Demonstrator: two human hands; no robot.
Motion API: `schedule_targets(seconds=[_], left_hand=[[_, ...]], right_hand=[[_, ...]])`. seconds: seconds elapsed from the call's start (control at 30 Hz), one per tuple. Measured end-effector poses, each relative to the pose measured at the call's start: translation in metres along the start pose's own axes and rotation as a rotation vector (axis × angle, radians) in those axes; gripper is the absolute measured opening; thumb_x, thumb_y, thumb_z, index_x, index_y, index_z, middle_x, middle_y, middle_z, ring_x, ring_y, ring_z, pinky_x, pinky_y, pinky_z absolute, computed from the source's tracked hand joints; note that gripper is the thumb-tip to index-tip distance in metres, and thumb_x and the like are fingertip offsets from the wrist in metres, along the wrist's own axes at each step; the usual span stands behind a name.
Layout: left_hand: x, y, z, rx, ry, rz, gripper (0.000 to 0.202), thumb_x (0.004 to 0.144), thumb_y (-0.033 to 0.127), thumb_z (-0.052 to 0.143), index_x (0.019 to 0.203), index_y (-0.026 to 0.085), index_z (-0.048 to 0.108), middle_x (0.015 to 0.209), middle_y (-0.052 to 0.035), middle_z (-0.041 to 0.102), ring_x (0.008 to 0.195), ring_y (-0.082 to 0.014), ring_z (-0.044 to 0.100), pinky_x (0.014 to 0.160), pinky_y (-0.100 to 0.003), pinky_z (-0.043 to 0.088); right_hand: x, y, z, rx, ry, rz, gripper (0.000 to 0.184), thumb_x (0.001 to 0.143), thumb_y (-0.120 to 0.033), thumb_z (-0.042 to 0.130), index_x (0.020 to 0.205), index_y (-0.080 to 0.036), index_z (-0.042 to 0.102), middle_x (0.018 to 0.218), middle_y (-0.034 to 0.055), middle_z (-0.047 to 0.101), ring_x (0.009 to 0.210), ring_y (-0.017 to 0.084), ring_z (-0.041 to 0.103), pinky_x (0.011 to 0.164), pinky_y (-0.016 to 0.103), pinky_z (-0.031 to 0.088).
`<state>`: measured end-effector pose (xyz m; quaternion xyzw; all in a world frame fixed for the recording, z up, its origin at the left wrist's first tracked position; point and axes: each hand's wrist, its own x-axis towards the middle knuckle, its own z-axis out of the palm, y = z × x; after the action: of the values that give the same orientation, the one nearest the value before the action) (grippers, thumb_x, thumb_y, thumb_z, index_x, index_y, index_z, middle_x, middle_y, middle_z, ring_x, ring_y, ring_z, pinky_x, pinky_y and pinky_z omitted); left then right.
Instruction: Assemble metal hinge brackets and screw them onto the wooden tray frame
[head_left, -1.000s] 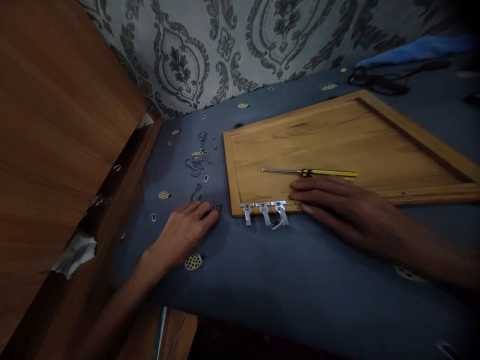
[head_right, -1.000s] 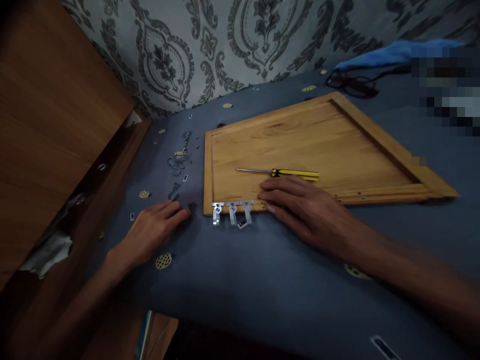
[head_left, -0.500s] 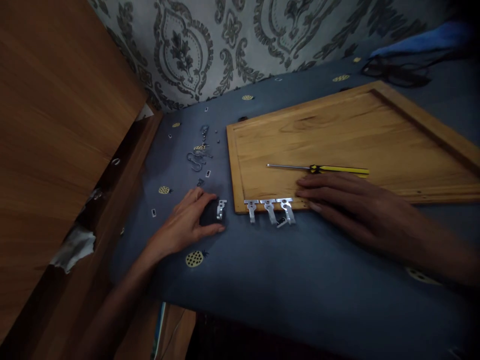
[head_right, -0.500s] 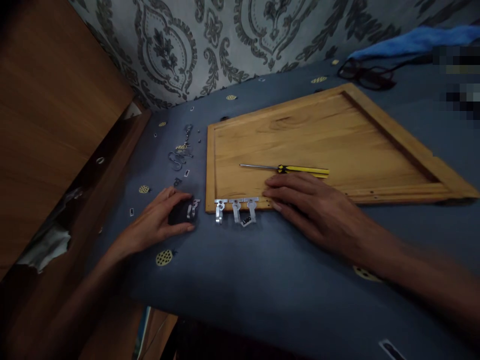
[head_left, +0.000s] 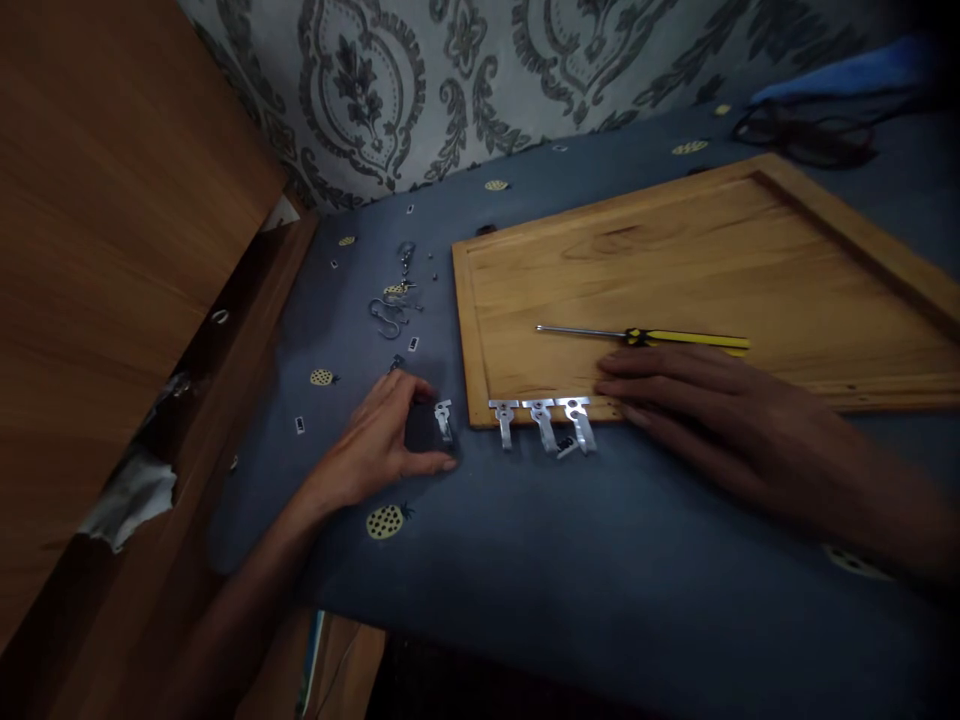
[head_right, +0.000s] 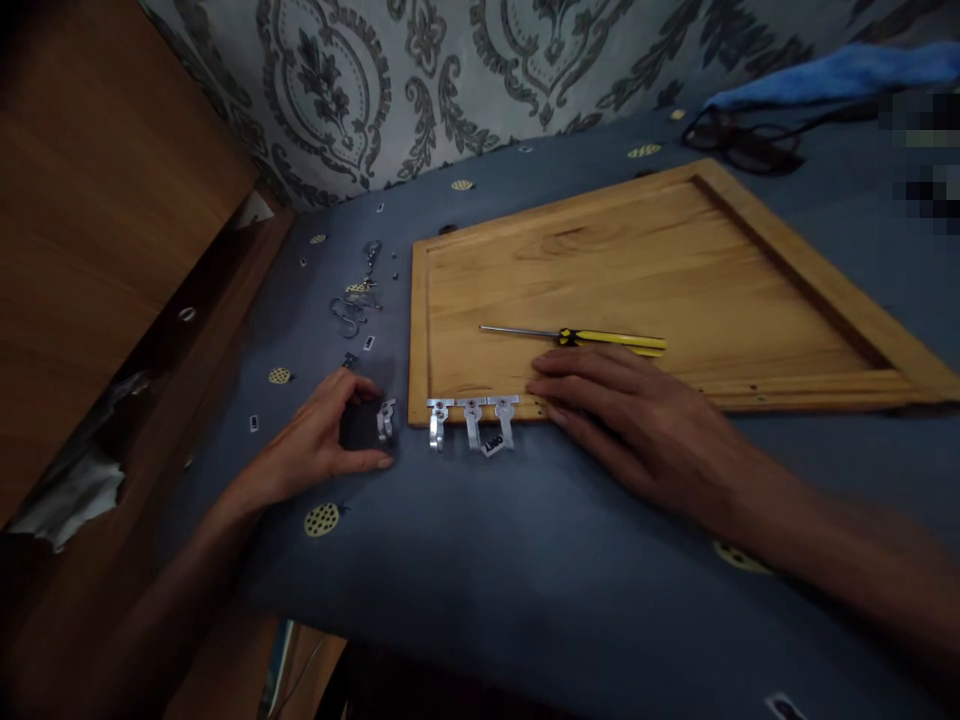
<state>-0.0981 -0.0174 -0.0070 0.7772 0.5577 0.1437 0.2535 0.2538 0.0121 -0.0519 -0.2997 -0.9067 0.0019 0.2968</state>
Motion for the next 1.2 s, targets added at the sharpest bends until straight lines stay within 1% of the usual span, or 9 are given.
schedule_targets(seconds=[0.1,0.2,0.47,0.67,0.8,0.93,1.0,1.1,1.2], left_hand=[[0.0,0.002,0.002,0.017,0.006,0.01,0.049,0.082,0.045,0.088,0.115,0.023,0.06,0.115,-0.0056,0.063,0.113,-0.0285,0.059,0.098,-0.043,0.05],[0.0,0.003,0.004,0.038,0.03,-0.005,0.038,0.085,0.038,0.084,0.109,0.022,0.06,0.11,-0.0047,0.062,0.111,-0.0282,0.059,0.096,-0.043,0.049],[-0.003,0.008,0.007,-0.019,0.052,-0.072,0.037,0.08,0.025,0.084,0.101,0.023,0.054,0.108,-0.0032,0.061,0.108,-0.0267,0.057,0.098,-0.044,0.048],[-0.006,0.01,0.012,0.034,0.081,-0.046,0.047,0.083,0.039,0.086,0.116,0.022,0.057,0.118,-0.0063,0.063,0.117,-0.0299,0.058,0.106,-0.05,0.045],[0.0,0.006,0.008,0.057,0.047,-0.033,0.036,0.085,0.036,0.082,0.11,0.022,0.06,0.111,-0.0048,0.062,0.112,-0.0289,0.059,0.102,-0.048,0.047],[0.001,0.006,0.004,0.026,0.024,-0.075,0.041,0.077,0.031,0.088,0.103,0.023,0.058,0.109,-0.0043,0.061,0.109,-0.0284,0.059,0.098,-0.047,0.049],[-0.004,0.011,0.006,-0.011,0.051,-0.091,0.042,0.075,0.027,0.088,0.101,0.023,0.055,0.108,-0.0038,0.062,0.106,-0.0269,0.06,0.094,-0.045,0.051],[-0.019,0.026,0.012,-0.048,0.13,-0.051,0.038,0.079,0.024,0.084,0.102,0.024,0.054,0.107,-0.0032,0.063,0.103,-0.0242,0.061,0.091,-0.042,0.052],[-0.034,0.049,0.018,-0.026,0.193,0.039,0.036,0.081,0.024,0.081,0.105,0.024,0.055,0.105,-0.0026,0.063,0.101,-0.024,0.062,0.09,-0.041,0.053]], right_hand=[[0.001,0.0,0.0,-0.017,0.006,-0.004,0.027,0.107,-0.019,0.05,0.128,-0.024,0.065,0.133,0.0132,0.074,0.125,0.027,0.073,0.105,0.046,0.064],[-0.001,0.001,0.001,-0.027,0.014,-0.003,0.026,0.106,-0.018,0.051,0.128,-0.023,0.065,0.132,0.0144,0.074,0.124,0.028,0.073,0.105,0.046,0.064],[0.0,0.001,0.003,0.069,0.025,0.049,0.024,0.105,-0.02,0.054,0.121,-0.024,0.071,0.129,0.0115,0.078,0.123,0.027,0.075,0.105,0.046,0.065],[0.004,-0.006,-0.003,0.038,0.087,0.026,0.026,0.104,-0.014,0.056,0.125,-0.022,0.066,0.124,0.014,0.078,0.12,0.027,0.075,0.104,0.047,0.064],[0.012,-0.026,-0.016,0.031,0.24,0.01,0.02,0.1,-0.011,0.062,0.115,-0.021,0.067,0.102,0.0115,0.078,0.1,0.026,0.077,0.089,0.043,0.065],[0.02,-0.062,-0.021,0.132,0.268,-0.012,0.015,0.101,-0.013,0.061,0.109,-0.025,0.067,0.091,0.0033,0.076,0.081,0.018,0.075,0.075,0.03,0.063],[0.022,-0.079,-0.016,0.273,0.182,0.027,0.016,0.104,-0.016,0.058,0.114,-0.025,0.066,0.092,0.0016,0.075,0.079,0.015,0.075,0.07,0.026,0.061],[0.023,-0.098,-0.007,0.462,0.067,0.129,0.018,0.106,-0.022,0.055,0.114,-0.023,0.071,0.094,0.004,0.076,0.083,0.017,0.075,0.073,0.029,0.062],[0.022,-0.108,-0.002,0.712,-0.021,0.321,0.02,0.104,-0.031,0.058,0.107,-0.021,0.076,0.089,0.004,0.075,0.074,0.016,0.072,0.067,0.03,0.06]])
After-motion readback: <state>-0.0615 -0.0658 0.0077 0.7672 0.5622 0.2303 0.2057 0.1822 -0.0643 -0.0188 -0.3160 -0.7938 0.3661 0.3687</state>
